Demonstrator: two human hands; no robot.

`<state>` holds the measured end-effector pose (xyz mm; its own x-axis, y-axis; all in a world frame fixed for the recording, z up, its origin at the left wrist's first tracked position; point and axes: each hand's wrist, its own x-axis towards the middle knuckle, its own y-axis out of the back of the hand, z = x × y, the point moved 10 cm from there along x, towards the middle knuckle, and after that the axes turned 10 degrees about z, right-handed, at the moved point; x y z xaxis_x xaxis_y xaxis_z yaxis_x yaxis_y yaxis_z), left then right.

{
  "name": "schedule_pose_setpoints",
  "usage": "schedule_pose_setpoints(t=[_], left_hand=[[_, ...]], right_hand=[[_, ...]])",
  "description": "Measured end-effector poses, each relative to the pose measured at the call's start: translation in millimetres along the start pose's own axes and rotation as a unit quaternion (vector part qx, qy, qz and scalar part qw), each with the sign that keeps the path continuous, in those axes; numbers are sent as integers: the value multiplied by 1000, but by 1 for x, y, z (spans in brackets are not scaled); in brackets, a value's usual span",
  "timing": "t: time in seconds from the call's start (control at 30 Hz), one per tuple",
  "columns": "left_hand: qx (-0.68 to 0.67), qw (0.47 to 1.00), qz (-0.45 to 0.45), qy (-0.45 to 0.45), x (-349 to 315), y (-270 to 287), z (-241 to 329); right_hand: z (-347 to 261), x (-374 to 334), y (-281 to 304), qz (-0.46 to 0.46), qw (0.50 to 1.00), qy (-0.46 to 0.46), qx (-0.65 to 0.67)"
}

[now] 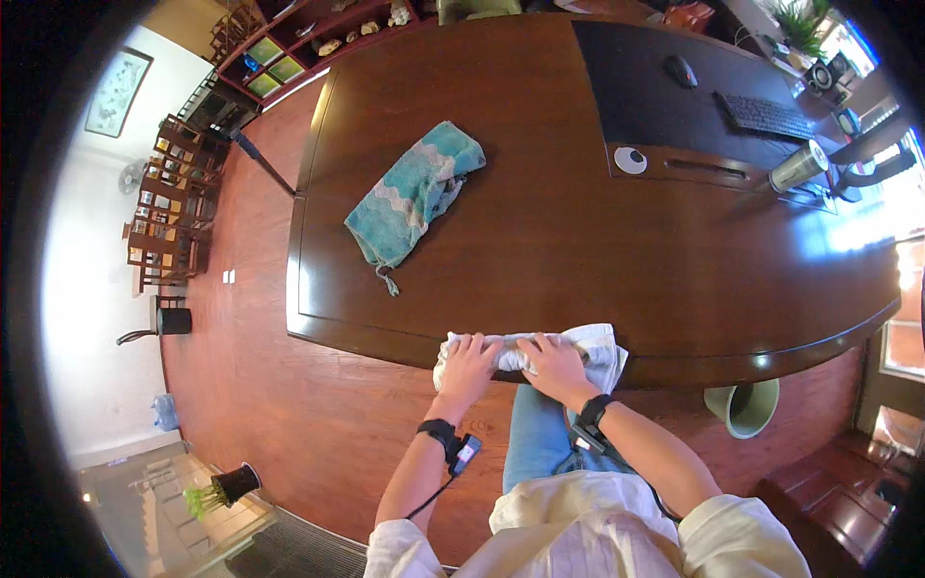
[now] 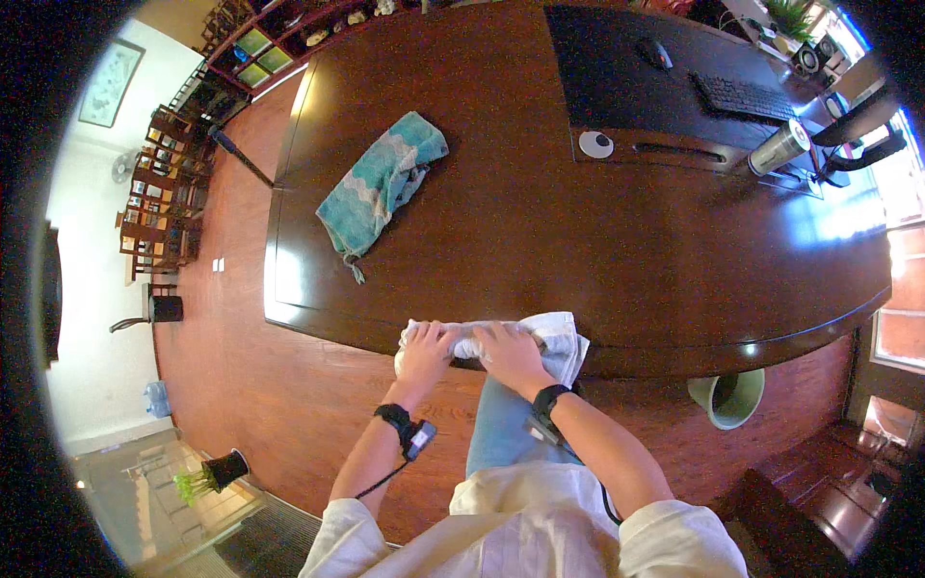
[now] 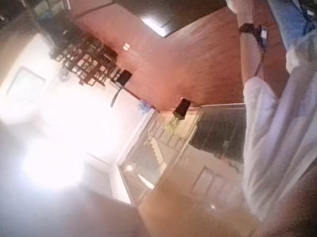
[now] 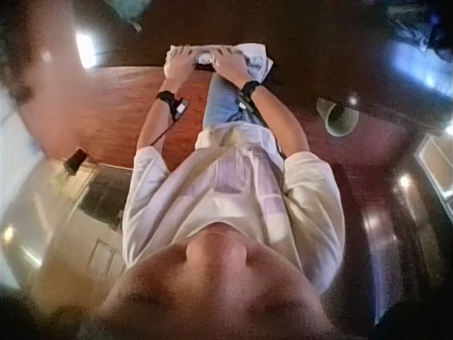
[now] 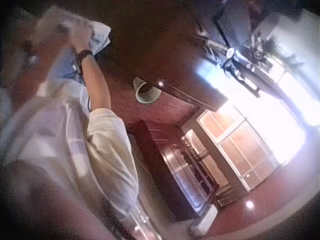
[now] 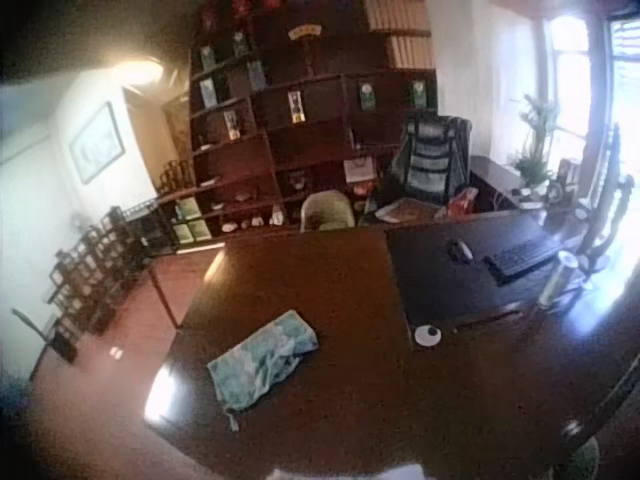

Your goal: The person wipes a wooden table surface using two cloths, one white and one teal. They move the cloths across the table in circular and linear motions, covering different areas while occasionally adjusting their grip and cloth position.

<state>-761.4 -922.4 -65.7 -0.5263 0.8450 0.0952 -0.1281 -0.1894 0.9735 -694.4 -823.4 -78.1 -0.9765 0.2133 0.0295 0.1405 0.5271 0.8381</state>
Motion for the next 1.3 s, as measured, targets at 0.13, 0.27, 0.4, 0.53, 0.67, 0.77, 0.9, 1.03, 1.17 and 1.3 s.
schedule_pose_setpoints(t=[0.13,0.27,0.4,0.53,0.67,0.77,0.9,1.03,1.17,1.3], left_hand=[[-9,999,32,23,41,8,-42],[-1,997,46,64,95,7,-106],[0,994,94,49,171,17,-170],[-12,989,144,40,235,32,-214],[-25,987,160,7,269,37,-233],[-37,989,139,21,270,33,-231],[-41,985,159,48,248,34,-218],[-37,992,113,37,180,22,-196],[-50,996,77,10,77,19,-163],[-92,996,9,-9,-9,23,-125]], right_hand=[[-2,57,3,70,997,35,-25],[2,141,-3,99,993,60,-32],[12,241,-2,107,992,48,-45],[24,325,6,115,991,54,-52],[28,355,24,177,982,47,-42],[28,353,27,166,985,19,-42],[16,328,33,221,975,-14,-19],[4,265,0,157,984,-83,10],[-31,170,-37,67,993,-86,42],[-71,89,-50,28,996,-61,66]])
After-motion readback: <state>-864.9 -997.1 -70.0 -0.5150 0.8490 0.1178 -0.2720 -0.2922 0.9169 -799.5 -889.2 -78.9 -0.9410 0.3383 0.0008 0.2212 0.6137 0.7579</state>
